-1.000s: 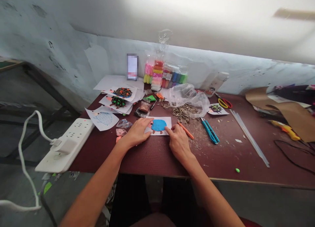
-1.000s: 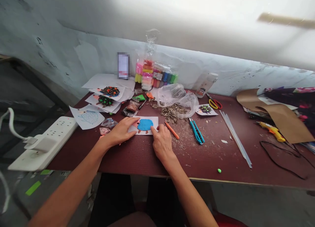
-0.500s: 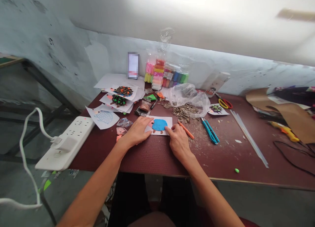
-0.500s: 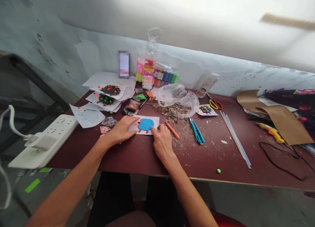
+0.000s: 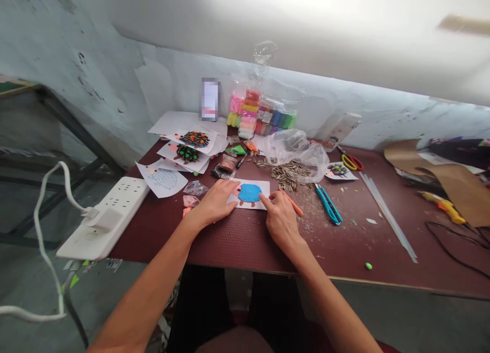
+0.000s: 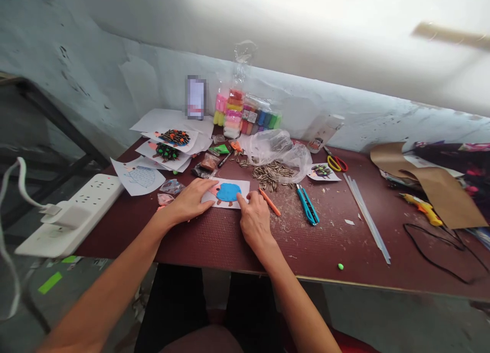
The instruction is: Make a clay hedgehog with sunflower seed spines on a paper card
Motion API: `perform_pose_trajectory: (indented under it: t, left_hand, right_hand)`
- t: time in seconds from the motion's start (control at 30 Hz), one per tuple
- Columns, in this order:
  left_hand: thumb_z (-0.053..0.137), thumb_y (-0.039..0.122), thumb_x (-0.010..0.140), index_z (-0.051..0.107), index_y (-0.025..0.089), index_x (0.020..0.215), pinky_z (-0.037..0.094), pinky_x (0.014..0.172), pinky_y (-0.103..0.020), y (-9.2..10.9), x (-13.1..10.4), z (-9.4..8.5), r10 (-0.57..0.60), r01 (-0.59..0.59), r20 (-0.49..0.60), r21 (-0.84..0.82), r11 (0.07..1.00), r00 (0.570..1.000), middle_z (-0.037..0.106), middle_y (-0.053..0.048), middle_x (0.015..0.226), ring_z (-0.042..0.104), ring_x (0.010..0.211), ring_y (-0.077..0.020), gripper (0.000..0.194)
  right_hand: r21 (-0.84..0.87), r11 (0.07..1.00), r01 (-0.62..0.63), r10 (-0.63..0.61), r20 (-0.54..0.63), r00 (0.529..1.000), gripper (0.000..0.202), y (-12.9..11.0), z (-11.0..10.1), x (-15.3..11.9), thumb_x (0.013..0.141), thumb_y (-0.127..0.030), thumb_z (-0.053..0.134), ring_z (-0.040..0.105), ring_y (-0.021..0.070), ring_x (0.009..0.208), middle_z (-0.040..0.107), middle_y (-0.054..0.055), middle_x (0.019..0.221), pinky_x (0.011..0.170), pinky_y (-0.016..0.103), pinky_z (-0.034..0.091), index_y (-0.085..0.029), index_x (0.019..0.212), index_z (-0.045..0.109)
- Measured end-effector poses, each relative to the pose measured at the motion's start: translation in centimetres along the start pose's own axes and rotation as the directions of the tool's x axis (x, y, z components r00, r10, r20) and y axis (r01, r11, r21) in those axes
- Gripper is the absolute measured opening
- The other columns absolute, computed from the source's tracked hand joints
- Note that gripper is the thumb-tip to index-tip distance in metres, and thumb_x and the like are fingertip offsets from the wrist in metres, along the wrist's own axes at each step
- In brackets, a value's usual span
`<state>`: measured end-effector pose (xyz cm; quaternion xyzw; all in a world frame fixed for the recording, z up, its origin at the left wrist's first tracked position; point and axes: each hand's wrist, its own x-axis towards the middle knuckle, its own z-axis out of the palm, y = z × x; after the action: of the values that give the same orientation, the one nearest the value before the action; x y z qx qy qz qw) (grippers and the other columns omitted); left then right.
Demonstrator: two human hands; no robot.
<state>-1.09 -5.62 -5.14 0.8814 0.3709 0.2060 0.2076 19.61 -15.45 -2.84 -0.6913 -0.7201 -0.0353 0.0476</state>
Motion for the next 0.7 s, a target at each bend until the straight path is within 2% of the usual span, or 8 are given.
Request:
perform_pose_trajectory:
  t: [0.1, 0.23, 0.33, 0.43, 0.57, 0.7]
  left_hand:
    - [0.061, 0.020, 0.086, 0.060, 0.014, 0.139, 0.043, 0.117, -0.048, -0.1, 0.0, 0.1, 0.000, 0.000, 0.001, 0.001, 1.000, 1.000, 0.065, -0.014, 0.139, 0.057, 0.129, -0.0296, 0.053]
    - [0.060, 0.021, 0.087, 0.059, 0.015, 0.140, 0.043, 0.117, -0.049, 0.0, 0.0, 0.0, 0.001, -0.001, 0.004, -0.006, 1.000, 1.000, 0.064, -0.014, 0.140, 0.057, 0.129, -0.0301, 0.053]
    - [0.059, 0.021, 0.088, 0.059, 0.015, 0.140, 0.044, 0.117, -0.049, 0.1, 0.0, -0.1, 0.001, -0.001, 0.011, -0.008, 1.000, 1.000, 0.064, -0.014, 0.140, 0.057, 0.129, -0.0298, 0.053]
    - [0.060, 0.021, 0.088, 0.059, 0.013, 0.140, 0.043, 0.117, -0.048, 0.2, -0.1, -0.2, -0.004, 0.004, 0.019, -0.003, 1.000, 1.000, 0.064, -0.014, 0.140, 0.057, 0.129, -0.0295, 0.053]
    - [0.059, 0.020, 0.088, 0.059, 0.013, 0.140, 0.043, 0.118, -0.048, 0.3, -0.1, -0.3, -0.002, 0.002, 0.010, -0.007, 1.000, 1.000, 0.064, -0.014, 0.140, 0.057, 0.130, -0.0292, 0.053]
    - [0.059, 0.019, 0.087, 0.060, 0.016, 0.140, 0.044, 0.117, -0.049, 0.3, 0.0, -0.2, 0.000, 0.000, -0.005, -0.008, 1.000, 1.000, 0.066, -0.013, 0.138, 0.058, 0.129, -0.0293, 0.053]
  right_hand:
    - [-0.036, 0.999, -0.027, 0.029, 0.056, 0.998, 0.055, 0.0, -0.7, 0.8, 0.097, -0.004, 0.037, 0.054, 0.0260, 0.101, 0.061, 0.015, 0.113, 0.089, 0.035, 0.040, -0.020, 0.143, 0.062]
    - [-0.073, 0.997, -0.026, 0.036, 0.144, 0.989, 0.050, -0.1, -1.4, 1.7, 0.098, -0.006, 0.036, 0.054, 0.0260, 0.097, 0.061, 0.016, 0.111, 0.087, 0.036, 0.040, -0.019, 0.136, 0.067]
    - [-0.065, 0.998, -0.016, 0.024, 0.133, 0.991, 0.051, -0.3, -1.7, 1.9, 0.099, -0.007, 0.037, 0.054, 0.0267, 0.099, 0.061, 0.017, 0.113, 0.087, 0.036, 0.039, -0.019, 0.138, 0.066]
    - [-0.052, 0.998, 0.034, -0.026, 0.134, 0.991, 0.056, -0.9, -1.8, 2.1, 0.100, -0.006, 0.035, 0.054, 0.0266, 0.100, 0.061, 0.015, 0.116, 0.088, 0.036, 0.039, -0.024, 0.147, 0.059]
    - [-0.040, 0.994, 0.100, -0.091, 0.171, 0.981, 0.050, -1.6, -1.6, 2.4, 0.101, -0.010, 0.036, 0.055, 0.0259, 0.099, 0.061, 0.014, 0.115, 0.086, 0.035, 0.038, -0.027, 0.138, 0.066]
    - [-0.011, 0.996, 0.088, -0.085, 0.143, 0.986, 0.045, -1.0, -1.6, 2.8, 0.101, -0.010, 0.040, 0.056, 0.0233, 0.097, 0.062, 0.014, 0.118, 0.085, 0.033, 0.039, -0.024, 0.134, 0.067]
